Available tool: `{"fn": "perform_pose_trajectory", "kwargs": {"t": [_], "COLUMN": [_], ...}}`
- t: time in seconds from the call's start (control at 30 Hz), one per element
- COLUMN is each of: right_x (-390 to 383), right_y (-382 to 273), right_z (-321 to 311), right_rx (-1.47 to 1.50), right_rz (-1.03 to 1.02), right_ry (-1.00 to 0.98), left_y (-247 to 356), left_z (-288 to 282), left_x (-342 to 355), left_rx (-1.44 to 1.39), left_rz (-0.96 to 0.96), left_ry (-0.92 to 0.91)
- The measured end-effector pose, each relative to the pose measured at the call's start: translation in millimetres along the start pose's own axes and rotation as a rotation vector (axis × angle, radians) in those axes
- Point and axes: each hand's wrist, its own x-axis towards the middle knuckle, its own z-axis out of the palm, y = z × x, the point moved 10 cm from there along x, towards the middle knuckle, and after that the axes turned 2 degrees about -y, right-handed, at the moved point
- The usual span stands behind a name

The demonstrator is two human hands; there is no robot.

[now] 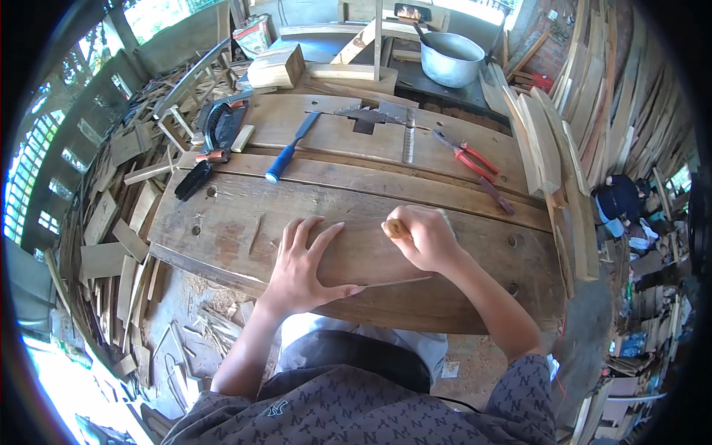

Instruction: The recorder shapes a small piece of wood with a chisel and then brushes off sawdust from the workbench.

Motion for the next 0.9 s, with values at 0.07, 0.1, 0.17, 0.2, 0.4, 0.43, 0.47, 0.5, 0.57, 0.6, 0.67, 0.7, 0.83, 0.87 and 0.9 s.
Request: {"fn": "perform_pose_trajectory", "kwargs": {"t": [0.07, 0.1, 0.17, 0.2, 0.4, 0.43, 0.47, 0.5, 0.57, 0.6, 0.67, 0.7, 0.83, 0.87, 0.9], "right_x": [1.6, 1.1, 3.5, 4.9, -5.7, -5.3, -6.4, -8.6, -12.4, -12.9, -10.7, -11.0, -6.0, -5.7, -5.4], "right_y": [0.3, 0.6, 14.9, 16.2, 41.3, 42.4, 35.4, 30.0, 45.0, 55.0, 64.6, 64.1, 66.5, 67.0, 67.6], "right_z": [-12.1, -19.1, -20.7, -28.8, -55.9, -56.1, -65.9, -74.5, -72.1, -66.0, -57.7, -57.1, -41.9, -42.5, -42.8], "right_rx": [0.013, 0.009, 0.015, 0.014, 0.013, 0.022, -0.098, -0.217, -0.223, -0.231, -0.297, -0.296, -0.374, -0.360, -0.346], "right_rz": [-0.049, -0.084, -0.008, -0.037, 0.016, 0.016, 0.032, 0.046, 0.114, 0.182, 0.275, 0.275, 0.317, 0.317, 0.317], "right_ry": [0.040, 0.062, 0.050, 0.136, 0.343, 0.344, 0.422, 0.498, 0.478, 0.428, 0.327, 0.330, 0.140, 0.145, 0.150], "left_y": [10.9, 15.8, 14.4, 15.5, 27.0, 26.5, 24.4, 23.2, 27.2, 23.0, 21.6, 20.8, 19.6, 19.0, 18.3], "left_z": [-7.9, -8.8, -5.7, -3.6, 17.5, 20.6, 21.8, 22.1, 29.3, 34.2, 36.0, 36.7, 37.5, 38.0, 38.5], "left_x": [4.9, 8.0, 15.8, 20.8, 58.8, 64.1, 72.0, 80.9, 95.1, 97.0, 99.3, 100.0, 101.9, 102.1, 101.9], "left_rx": [0.030, 0.055, 0.022, 0.025, 0.081, 0.095, 0.077, 0.081, 0.071, 0.082, 0.094, 0.104, 0.151, 0.159, 0.167], "left_rz": [0.030, 0.033, 0.049, 0.068, 0.094, 0.103, 0.123, 0.122, 0.194, 0.198, 0.198, 0.193, 0.180, 0.169, 0.158], "left_ry": [-0.012, -0.022, 0.020, 0.023, 0.023, 0.023, 0.001, -0.002, -0.021, -0.029, -0.047, -0.062, -0.093, -0.100, -0.106]}}
